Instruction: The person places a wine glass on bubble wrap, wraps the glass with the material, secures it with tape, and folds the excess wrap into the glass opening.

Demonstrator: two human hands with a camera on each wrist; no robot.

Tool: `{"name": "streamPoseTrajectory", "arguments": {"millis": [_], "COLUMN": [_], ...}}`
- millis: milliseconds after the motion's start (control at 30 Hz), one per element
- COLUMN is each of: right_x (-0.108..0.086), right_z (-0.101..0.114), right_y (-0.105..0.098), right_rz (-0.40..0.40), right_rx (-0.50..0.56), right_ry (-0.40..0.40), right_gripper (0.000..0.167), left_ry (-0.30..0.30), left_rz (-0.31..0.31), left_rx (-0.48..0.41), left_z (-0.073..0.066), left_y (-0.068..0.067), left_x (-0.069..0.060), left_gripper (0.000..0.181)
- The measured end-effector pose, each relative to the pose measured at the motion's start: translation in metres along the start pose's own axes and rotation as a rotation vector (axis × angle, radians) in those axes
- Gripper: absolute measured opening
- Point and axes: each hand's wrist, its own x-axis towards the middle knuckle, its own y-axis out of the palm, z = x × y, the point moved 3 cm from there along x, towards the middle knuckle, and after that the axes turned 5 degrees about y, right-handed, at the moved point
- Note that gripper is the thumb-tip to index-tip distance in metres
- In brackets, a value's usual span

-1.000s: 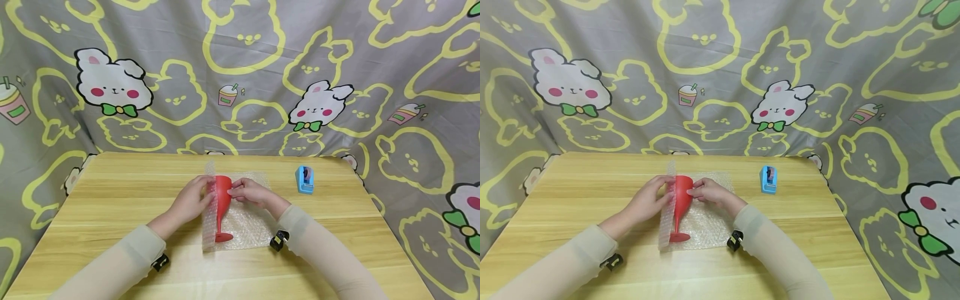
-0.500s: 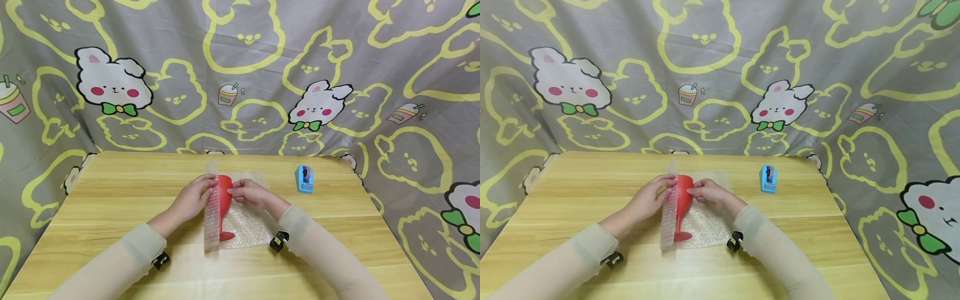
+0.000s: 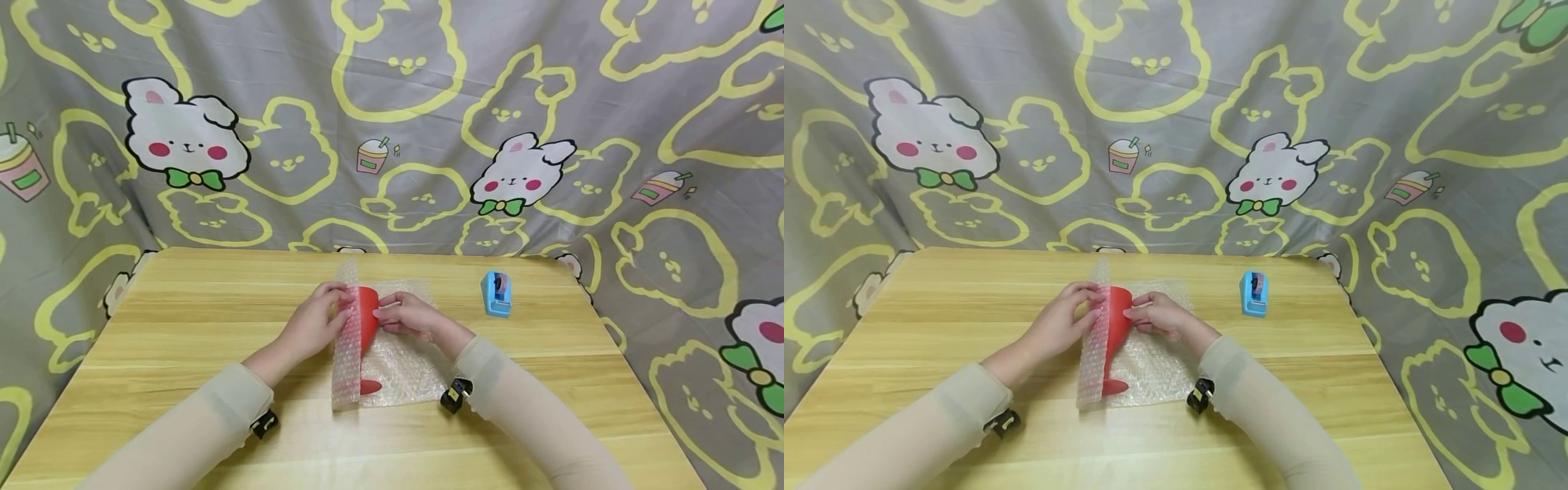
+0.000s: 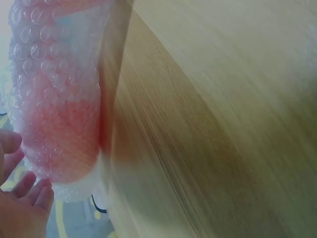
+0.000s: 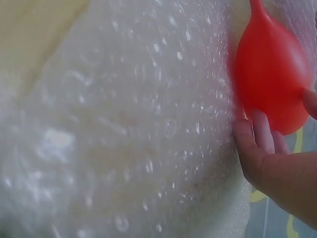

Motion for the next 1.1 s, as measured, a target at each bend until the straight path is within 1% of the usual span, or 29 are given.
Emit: {"name": "streamPoseTrajectory", "arguments": {"millis": [167, 467, 567, 900, 1100], "right_x": [-0.0011, -0.0005, 0.0000, -0.0010, -0.0037], "right_z": [0.0018, 0.0040, 0.0046, 0.0060, 0.0078], "right_y": [-0.0015, -0.0029, -0.0010, 0.0023, 0.0043], "right_rz": [-0.014, -0.013, -0.007, -0.051, -0.056], "right_rx": [-0.008, -0.097, -0.110, -0.139, -0.143], "right_ry": [0.000, -0.028, -0.029, -0.020, -0.006], "right_gripper": [0.037, 0.024, 0.024, 0.024, 0.023], "left_ry": [0.033, 0.049, 0.049, 0.044, 0.043], "left_rz": [-0.003, 0.005, 0.011, 0.027, 0.029], "left_rx": [-0.025, -0.032, -0.041, -0.045, -0.042], "left_z": [0.0009, 0.0023, 0.0017, -0.0004, -0.0015], "left_y": [0.0010, 0.0045, 0.0053, 0.0079, 0.0089], "left_x": [-0.0002, 0.0027, 0.0037, 0.0052, 0.0060], "left_gripper": [0.032, 0.036, 0.036, 0.036, 0.036]}}
